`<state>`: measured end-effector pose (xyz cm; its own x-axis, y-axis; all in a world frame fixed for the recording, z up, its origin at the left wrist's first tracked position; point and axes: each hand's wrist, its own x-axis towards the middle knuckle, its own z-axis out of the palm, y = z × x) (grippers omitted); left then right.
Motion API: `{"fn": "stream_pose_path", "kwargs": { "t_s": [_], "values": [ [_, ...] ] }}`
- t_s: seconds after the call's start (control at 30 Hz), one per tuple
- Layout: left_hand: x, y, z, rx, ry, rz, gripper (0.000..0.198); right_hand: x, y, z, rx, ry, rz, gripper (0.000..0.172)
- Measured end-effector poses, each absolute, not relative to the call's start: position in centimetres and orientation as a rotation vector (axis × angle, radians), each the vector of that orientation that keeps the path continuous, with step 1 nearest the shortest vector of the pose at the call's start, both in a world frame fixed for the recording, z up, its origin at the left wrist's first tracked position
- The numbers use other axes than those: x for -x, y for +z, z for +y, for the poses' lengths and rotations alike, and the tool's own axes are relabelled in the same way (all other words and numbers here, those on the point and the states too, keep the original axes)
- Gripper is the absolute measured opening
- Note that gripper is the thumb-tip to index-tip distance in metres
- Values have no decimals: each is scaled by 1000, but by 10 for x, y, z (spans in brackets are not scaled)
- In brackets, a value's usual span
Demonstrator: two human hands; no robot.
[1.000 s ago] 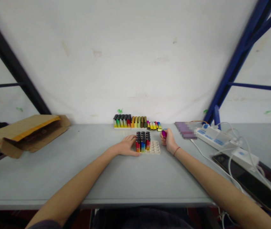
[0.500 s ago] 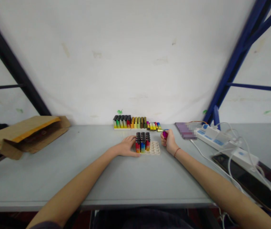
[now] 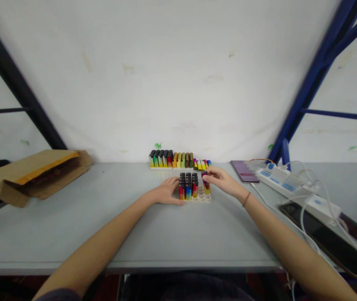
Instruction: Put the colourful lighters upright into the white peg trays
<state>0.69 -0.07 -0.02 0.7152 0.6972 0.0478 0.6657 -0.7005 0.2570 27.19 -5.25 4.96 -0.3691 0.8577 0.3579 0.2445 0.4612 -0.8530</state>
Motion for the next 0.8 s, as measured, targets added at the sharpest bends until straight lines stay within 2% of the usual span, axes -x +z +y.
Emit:
{"fn": "stream_pose_path", "kwargs": {
  "t_s": [0.13, 0.37, 0.57, 0.67, 0.8],
  "values": [
    [-7, -2, 0, -2701, 221, 1082, 94, -268, 54, -62, 937, 943, -2018, 28],
    [-6, -4, 1, -2676, 294, 1041, 92, -254, 50, -75, 988, 400, -2292, 17],
    [-5, -5, 1, -2675, 307, 1032, 92, -254, 55, -78, 1052, 200, -2396, 24],
    [-6, -3, 1, -2676, 266, 1047, 94, -263, 55, -69, 1128, 144, -2285, 26],
    [-6, 0, -1, -2675, 208, 1083, 94, -286, 33, -39, 1550, -125, -1944, 32]
  ]
}}
